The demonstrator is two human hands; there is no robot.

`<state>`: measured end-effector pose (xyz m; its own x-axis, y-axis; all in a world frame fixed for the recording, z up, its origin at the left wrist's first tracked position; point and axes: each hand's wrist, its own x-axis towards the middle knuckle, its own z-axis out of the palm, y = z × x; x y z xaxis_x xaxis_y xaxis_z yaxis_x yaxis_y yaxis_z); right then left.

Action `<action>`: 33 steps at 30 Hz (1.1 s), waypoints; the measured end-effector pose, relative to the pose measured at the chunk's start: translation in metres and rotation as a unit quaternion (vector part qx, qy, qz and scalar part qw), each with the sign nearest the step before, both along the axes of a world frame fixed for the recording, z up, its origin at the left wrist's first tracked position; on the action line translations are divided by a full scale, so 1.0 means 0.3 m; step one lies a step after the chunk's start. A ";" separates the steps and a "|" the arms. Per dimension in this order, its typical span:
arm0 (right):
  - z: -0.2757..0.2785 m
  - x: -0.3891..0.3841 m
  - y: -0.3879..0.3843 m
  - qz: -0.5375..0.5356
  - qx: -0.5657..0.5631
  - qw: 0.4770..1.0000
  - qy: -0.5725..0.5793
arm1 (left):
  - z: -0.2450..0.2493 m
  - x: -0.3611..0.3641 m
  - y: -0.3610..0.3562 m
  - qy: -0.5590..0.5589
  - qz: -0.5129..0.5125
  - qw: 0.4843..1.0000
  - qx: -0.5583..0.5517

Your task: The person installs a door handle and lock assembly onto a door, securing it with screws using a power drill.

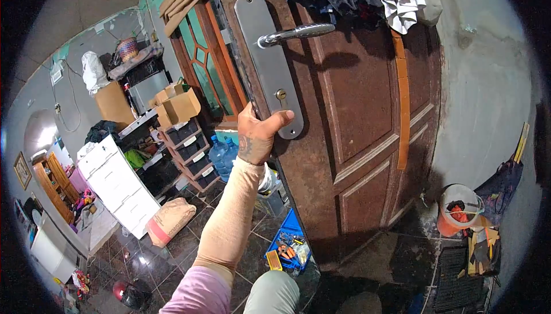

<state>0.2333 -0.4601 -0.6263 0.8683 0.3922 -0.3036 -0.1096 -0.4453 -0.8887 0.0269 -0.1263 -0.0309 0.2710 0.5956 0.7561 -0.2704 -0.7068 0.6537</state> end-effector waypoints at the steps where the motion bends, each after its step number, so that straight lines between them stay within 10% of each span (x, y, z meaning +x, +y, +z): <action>1: 0.005 0.004 0.003 0.002 0.000 1.000 0.002 | -0.001 -0.003 0.003 0.004 0.003 1.000 0.001; 33: 0.003 0.020 0.088 0.068 0.002 0.998 0.017 | -0.018 -0.013 0.072 0.003 -0.011 1.000 -0.017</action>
